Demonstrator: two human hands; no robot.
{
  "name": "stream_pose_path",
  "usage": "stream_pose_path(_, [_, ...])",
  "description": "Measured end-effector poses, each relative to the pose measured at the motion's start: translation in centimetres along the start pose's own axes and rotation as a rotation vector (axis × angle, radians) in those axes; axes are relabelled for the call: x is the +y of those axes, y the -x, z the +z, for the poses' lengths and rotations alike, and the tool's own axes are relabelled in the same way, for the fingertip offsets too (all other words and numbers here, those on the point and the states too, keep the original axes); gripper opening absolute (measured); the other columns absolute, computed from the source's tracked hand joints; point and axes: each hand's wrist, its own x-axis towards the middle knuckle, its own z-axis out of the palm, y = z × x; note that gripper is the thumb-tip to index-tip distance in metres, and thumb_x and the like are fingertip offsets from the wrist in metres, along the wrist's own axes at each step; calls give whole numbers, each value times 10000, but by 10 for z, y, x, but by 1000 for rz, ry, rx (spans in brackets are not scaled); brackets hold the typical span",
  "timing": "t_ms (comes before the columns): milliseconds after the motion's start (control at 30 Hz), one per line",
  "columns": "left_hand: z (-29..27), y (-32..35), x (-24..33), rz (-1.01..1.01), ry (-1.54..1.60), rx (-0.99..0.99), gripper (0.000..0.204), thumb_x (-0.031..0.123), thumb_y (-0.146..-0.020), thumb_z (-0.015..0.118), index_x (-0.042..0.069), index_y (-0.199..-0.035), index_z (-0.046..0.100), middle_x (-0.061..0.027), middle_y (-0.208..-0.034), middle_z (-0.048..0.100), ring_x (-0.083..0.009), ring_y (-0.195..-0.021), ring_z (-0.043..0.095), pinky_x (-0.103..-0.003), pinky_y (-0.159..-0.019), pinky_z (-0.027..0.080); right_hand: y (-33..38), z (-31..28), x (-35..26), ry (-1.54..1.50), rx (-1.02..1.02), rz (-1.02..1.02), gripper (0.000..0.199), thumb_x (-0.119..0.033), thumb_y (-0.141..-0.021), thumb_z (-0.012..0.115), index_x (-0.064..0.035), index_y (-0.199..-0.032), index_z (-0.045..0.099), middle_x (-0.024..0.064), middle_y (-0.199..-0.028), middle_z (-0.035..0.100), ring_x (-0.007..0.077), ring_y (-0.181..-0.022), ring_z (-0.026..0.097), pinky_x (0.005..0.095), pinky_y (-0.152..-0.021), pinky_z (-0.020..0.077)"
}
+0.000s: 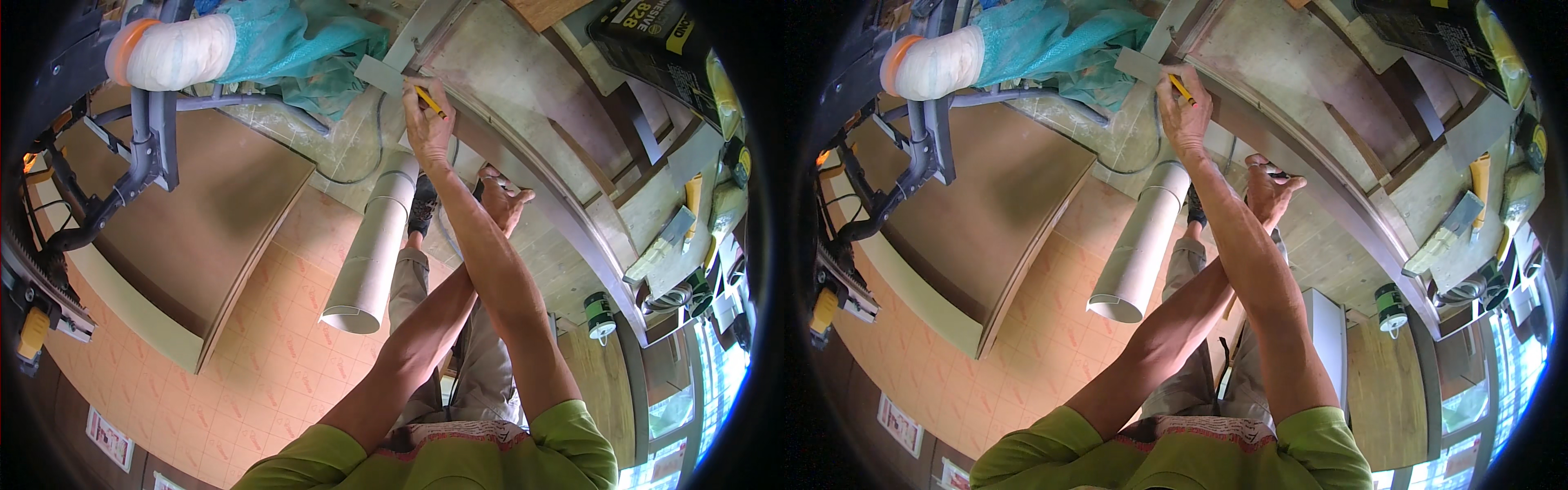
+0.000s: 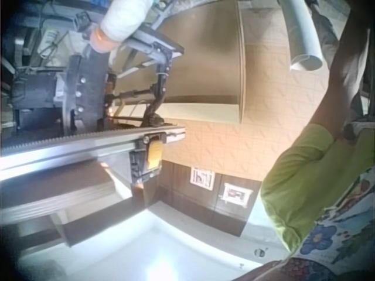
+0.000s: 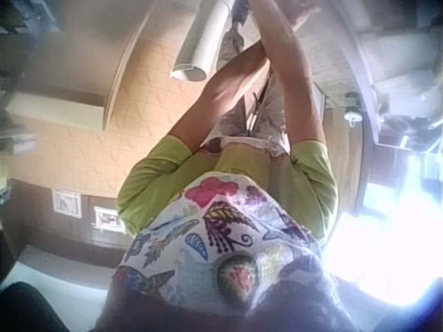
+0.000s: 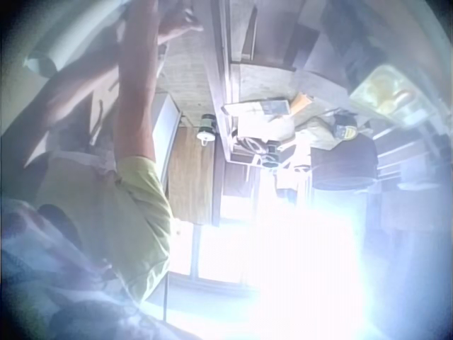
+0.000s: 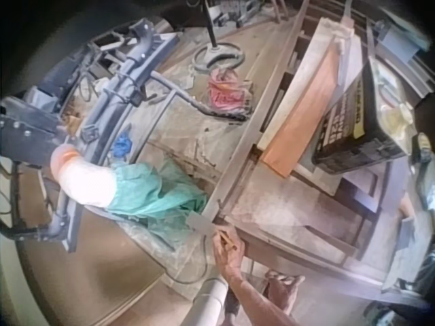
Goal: The person assembles a wooden cabinet by fitting a curved wooden trim piece into place, marking it with a pencil, measuring it with a tape measure, and using a hammer to secure it. The person also handles a small wooden block and a pencil during the process.
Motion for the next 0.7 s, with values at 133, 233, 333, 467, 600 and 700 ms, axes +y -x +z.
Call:
stream_pose_path(133, [-1, -3, -6, 16, 14, -10, 578, -15, -755, 773, -10, -1140, 342, -137, -997, 615, -201, -920, 616, -337, -836, 507, 1, 1, -7, 3, -4, 12, 136, -182, -889, 652, -91, -991, 660, 82, -821, 663, 174, -722, 622, 298, -711, 503])
stream_pose_path(233, [0, -4, -10, 27, 59, -5, 580, -31, -754, 765, -13, -1146, 338, -138, -1000, 609, -199, -921, 615, -333, -845, 510, 2, 1, -10, 34, -10, 30, 128, -179, -878, 651, -96, -975, 660, 112, -829, 676, 219, -720, 658, 328, -715, 515])
stream_pose_path(333, [1, -2, -7, 22, 73, -9, 584, -39, -753, 761, -14, -1150, 334, -135, -1006, 602, -195, -921, 613, -330, -853, 510, 0, -1, -6, 42, -2, 33, 126, -186, -878, 650, -102, -972, 662, 116, -827, 675, 230, -716, 659, 334, -709, 514])
stream_pose_path(467, [0, -3, -6, 16, 60, -33, 594, -39, -751, 763, -17, -1153, 327, -132, -1011, 599, -193, -917, 611, -328, -856, 507, -1, -1, -3, 47, 10, 18, 124, -190, -879, 647, -106, -969, 662, 122, -828, 679, 246, -722, 669, 341, -712, 518])
stream_pose_path(600, [-2, -3, -8, 25, 47, -18, 587, -26, -756, 768, -15, -1150, 333, -128, -1013, 599, -189, -912, 605, -329, -853, 505, 1, 1, -8, 46, -15, 17, 124, -191, -882, 646, -104, -970, 658, 123, -834, 682, 256, -737, 681, 344, -718, 521])
stream_pose_path(700, [-2, 2, 4, -17, 36, -18, 607, 10, -763, 780, 2, -1169, 329, -125, -1030, 601, -201, -909, 599, -338, -844, 496, -1, -2, -4, 50, -7, 27, 124, -192, -883, 648, -105, -972, 657, 123, -835, 683, 257, -745, 684, 346, -721, 522])
